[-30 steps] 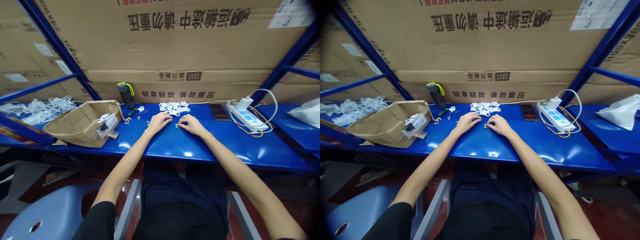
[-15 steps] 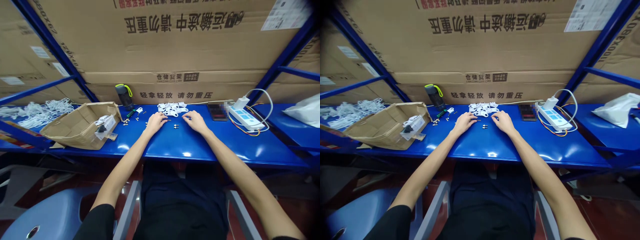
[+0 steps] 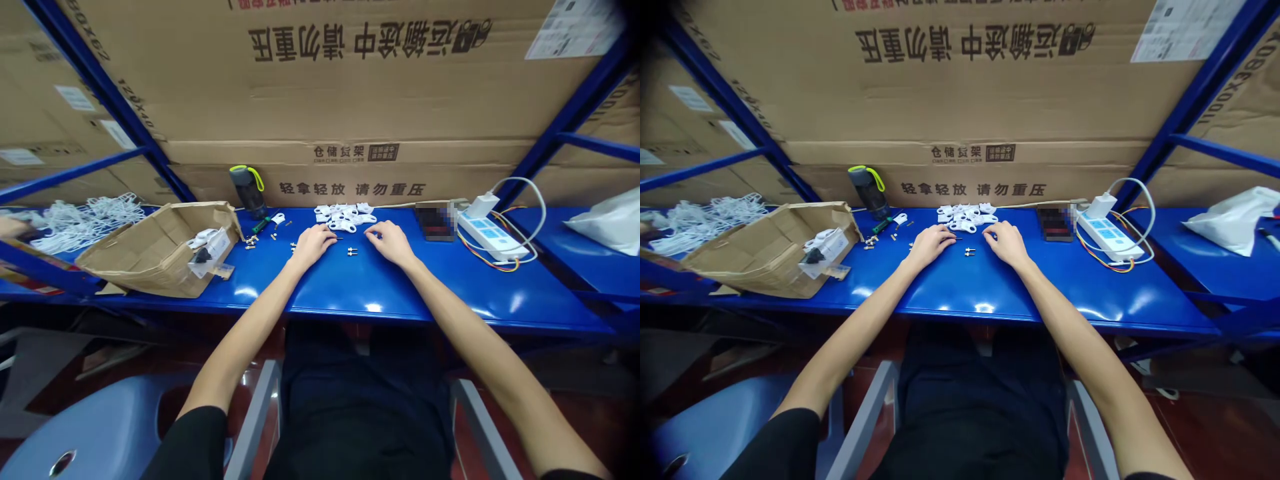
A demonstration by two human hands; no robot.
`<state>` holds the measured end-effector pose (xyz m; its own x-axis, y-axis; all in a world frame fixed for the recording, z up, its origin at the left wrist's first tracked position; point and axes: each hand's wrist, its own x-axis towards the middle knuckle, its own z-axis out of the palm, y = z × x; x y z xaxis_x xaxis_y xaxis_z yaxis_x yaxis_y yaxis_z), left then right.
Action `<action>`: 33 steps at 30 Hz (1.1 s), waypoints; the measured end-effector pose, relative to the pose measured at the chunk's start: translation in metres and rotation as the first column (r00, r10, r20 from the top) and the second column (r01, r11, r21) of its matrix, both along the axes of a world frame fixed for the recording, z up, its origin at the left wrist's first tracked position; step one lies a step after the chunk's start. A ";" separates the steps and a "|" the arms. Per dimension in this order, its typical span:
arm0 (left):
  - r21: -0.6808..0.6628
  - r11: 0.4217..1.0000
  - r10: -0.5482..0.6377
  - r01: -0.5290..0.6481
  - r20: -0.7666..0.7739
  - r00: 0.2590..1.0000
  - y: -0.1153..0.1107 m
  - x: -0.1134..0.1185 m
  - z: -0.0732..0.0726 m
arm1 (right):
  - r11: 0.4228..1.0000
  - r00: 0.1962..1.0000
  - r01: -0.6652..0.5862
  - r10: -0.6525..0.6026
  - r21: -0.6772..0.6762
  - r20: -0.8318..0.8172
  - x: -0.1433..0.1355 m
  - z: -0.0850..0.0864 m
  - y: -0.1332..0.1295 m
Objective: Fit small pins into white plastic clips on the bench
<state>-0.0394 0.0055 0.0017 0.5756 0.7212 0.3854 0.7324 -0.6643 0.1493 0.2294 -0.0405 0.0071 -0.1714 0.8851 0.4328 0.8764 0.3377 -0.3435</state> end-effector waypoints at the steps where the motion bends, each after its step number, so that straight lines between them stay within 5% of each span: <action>1: 0.001 1.000 0.005 -0.005 0.002 1.000 0.000 0.000 0.000 | 1.000 1.000 0.021 -0.021 -0.001 0.008 0.000 0.001 0.000; 10: -0.007 1.000 0.029 -0.029 0.037 0.999 0.005 0.004 -0.003 | 0.973 0.964 0.232 -0.232 0.012 0.129 0.016 0.008 -0.004; 33: -0.045 0.998 -0.033 0.041 0.167 0.985 -0.011 0.009 0.008 | 0.984 0.964 0.173 -0.164 -0.027 0.208 0.018 0.001 0.000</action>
